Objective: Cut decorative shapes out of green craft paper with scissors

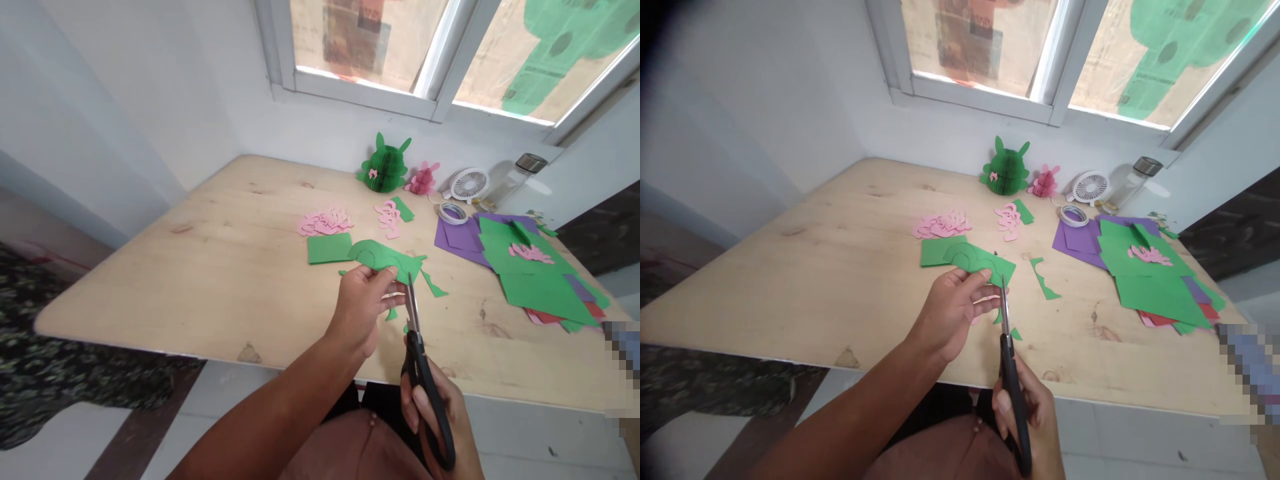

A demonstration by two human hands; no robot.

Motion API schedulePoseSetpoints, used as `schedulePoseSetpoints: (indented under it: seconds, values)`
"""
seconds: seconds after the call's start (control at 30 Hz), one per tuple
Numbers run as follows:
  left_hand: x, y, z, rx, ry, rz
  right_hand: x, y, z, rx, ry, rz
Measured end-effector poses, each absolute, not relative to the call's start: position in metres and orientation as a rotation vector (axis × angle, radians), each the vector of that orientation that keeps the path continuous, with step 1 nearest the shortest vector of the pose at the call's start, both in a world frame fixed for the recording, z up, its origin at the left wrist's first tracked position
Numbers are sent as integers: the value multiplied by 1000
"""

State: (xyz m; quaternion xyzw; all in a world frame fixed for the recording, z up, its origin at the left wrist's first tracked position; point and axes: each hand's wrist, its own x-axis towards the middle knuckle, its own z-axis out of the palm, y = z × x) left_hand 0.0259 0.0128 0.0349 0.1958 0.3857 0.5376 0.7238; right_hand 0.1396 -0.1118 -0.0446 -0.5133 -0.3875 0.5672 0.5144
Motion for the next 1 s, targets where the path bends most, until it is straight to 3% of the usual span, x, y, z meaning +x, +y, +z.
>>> schedulePoseSetpoints:
  seconds: [1.0]
  values:
    - [24,15,33,445,846,1162,136,-111,-44,-1229,-913,1335]
